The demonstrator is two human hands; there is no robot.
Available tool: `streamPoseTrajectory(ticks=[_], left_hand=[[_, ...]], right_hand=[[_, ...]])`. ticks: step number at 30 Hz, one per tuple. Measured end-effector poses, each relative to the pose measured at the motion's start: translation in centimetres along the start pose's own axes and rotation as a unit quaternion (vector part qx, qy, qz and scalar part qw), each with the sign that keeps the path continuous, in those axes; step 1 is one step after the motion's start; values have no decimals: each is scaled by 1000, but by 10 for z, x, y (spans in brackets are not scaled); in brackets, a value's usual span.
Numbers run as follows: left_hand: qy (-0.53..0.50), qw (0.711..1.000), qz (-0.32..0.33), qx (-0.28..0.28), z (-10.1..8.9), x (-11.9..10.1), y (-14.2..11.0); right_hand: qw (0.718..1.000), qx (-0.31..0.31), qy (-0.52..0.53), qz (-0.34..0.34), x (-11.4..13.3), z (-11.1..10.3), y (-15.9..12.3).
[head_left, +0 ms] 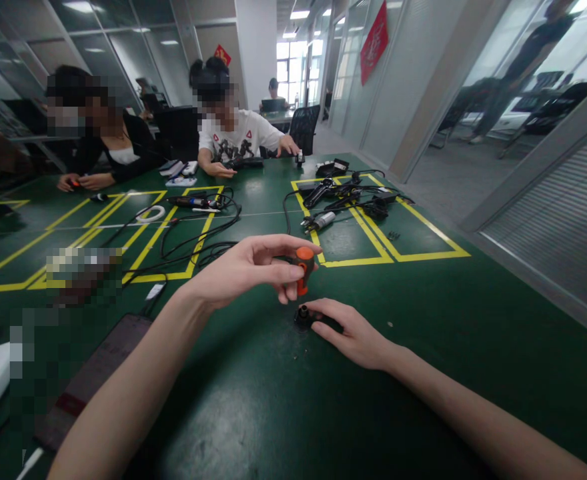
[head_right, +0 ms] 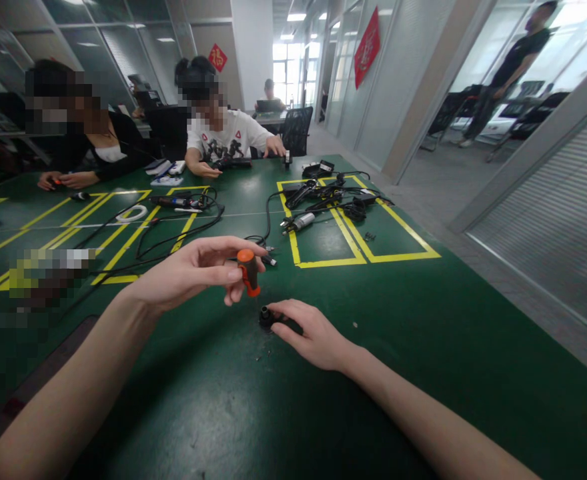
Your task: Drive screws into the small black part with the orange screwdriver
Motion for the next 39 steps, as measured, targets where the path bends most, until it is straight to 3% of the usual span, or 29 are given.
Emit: streamPoseTrajectory(ticks=[15, 33, 39], left_hand=[[-55, 998, 6, 31, 1, 1, 2], [-31, 999, 33, 19, 3, 1, 3], [-45, 997, 44, 42, 3, 0, 3]], right_hand=[[1000, -5, 6, -4, -1, 0, 0], [1000, -7, -1, -11, -1, 0, 0], [1000, -6, 1, -10, 0, 1, -1]])
Point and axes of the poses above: each hand's wrist, its own y-axis towards the middle knuckle, its own z-axis out of the palm, x = y × z, the point moved 2 cm from there along y, towards the middle knuckle, and after that the axes turned 14 degrees about x, right-handed, at the moved point
